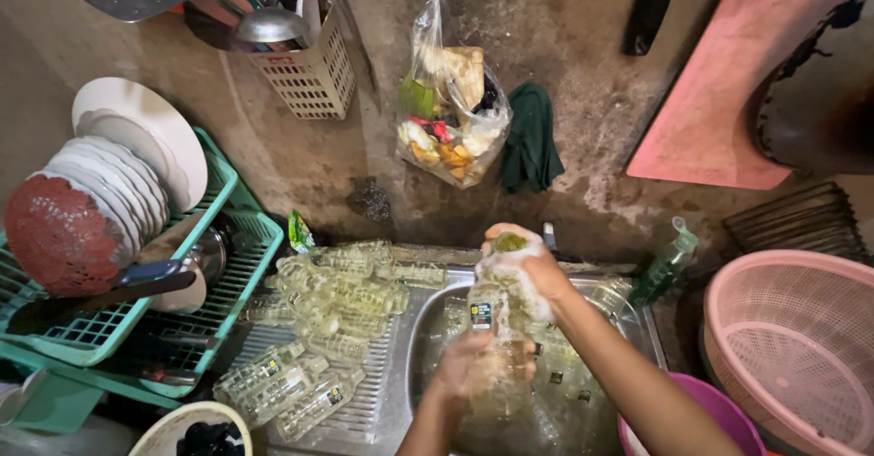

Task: The person washes multiple plastic bottles in a sink using a soapy sponge, rinses them under running water, and places them on the sink ledge. They also briefly handle a bowl of dark round objects, rinsing them under the tap.

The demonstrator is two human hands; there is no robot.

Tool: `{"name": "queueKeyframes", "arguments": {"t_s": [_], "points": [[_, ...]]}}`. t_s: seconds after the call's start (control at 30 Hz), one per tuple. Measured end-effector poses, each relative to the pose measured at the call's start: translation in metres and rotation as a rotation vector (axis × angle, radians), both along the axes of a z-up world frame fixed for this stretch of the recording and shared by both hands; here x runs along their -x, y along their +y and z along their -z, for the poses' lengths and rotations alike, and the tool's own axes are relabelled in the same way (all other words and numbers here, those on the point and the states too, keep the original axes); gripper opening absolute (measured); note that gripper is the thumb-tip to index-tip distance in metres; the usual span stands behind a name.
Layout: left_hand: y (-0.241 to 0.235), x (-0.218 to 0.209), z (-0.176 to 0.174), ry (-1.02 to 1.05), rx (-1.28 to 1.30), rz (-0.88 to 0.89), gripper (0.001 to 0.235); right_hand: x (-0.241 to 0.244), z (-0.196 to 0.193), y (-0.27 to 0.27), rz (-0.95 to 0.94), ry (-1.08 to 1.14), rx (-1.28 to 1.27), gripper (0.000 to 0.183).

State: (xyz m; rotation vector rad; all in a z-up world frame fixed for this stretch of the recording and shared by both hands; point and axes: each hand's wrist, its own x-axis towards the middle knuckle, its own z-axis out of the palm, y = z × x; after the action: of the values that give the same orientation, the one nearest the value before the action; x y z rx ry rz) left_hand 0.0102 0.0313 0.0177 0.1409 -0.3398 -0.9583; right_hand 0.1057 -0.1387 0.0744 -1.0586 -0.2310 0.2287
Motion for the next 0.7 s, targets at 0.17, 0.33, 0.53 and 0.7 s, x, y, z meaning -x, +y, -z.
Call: {"name": "queueKeyframes", "arguments": {"t_s": [0.17, 0.33, 0.53, 0.7], "points": [[-0.019, 0.022, -0.041, -0.449, -0.992, -0.825, 0.094, 0.012, -0.003, 0.012, 0.525, -0.529, 0.678, 0.041], [-0.02, 0.028, -0.061, -0.338, -0.894, -0.778, 0.085, 0.016, -0.027, 0.017, 0.268, 0.283, 0.047, 0.051], [-0.013, 0.003, -0.03, 0.06, -0.968, -0.765, 0.067, 0.048, -0.01, 0.035, 0.341, 0.23, 0.158, 0.061], [0.003, -0.026, 0.023, 0.174, -0.854, -0.881, 0.062, 0.113, -0.006, 0.046, 0.25, -0.311, 0.828, 0.065]]}}
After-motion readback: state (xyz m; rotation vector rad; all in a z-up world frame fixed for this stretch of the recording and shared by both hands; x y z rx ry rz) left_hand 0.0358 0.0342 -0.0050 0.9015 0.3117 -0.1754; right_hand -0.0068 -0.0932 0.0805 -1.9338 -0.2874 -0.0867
